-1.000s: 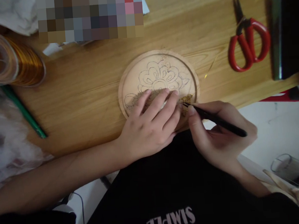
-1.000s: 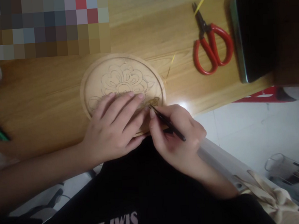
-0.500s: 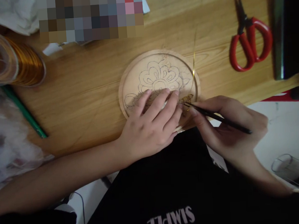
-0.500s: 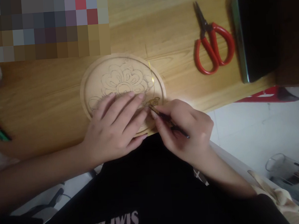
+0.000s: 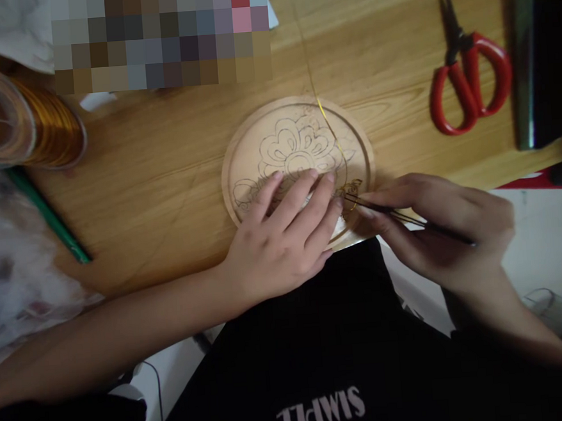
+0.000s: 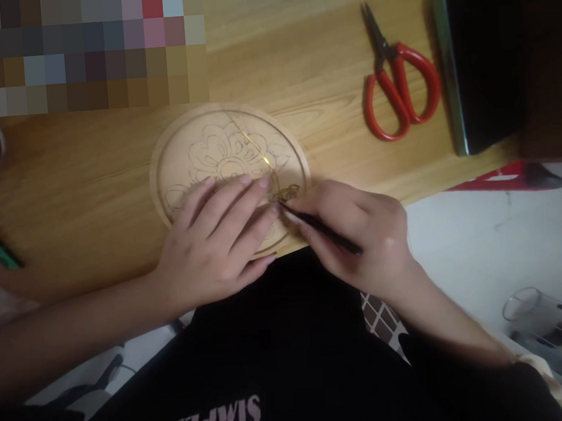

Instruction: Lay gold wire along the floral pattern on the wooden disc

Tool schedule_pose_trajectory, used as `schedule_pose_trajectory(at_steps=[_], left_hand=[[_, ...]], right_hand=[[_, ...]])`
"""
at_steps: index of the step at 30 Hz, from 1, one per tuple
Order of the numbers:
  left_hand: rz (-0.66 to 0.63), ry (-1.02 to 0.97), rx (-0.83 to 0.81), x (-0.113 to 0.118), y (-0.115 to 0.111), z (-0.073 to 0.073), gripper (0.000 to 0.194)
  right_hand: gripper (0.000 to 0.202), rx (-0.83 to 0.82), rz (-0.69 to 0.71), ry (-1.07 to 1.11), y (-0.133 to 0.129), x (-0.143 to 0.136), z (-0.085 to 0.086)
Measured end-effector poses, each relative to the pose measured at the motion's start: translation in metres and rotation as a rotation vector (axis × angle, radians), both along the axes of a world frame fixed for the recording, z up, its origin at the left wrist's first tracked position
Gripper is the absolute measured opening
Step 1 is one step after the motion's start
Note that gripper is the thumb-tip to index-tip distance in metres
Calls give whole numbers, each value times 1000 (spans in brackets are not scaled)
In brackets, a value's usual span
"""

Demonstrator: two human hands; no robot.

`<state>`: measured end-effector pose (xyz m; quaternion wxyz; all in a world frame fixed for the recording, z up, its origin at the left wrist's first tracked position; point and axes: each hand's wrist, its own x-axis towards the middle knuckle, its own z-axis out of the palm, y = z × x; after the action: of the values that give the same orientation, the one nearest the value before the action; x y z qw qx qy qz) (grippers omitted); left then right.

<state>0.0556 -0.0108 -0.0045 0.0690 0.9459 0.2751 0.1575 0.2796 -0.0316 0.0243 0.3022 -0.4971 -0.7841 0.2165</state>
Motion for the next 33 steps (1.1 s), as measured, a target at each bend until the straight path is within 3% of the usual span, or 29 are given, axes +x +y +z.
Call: schedule_pose_trajectory(at_steps=[9, 22, 33], left_hand=[[-43, -83, -3, -4, 2, -1, 45], [-6, -39, -26, -1, 2, 0, 44], [3, -22, -40, -1, 1, 1, 45]], right_hand=[[30, -76, -160, 50, -5, -8, -2], [15, -190, -426, 180, -16, -21, -2], [16, -173, -412, 112, -16, -27, -1]])
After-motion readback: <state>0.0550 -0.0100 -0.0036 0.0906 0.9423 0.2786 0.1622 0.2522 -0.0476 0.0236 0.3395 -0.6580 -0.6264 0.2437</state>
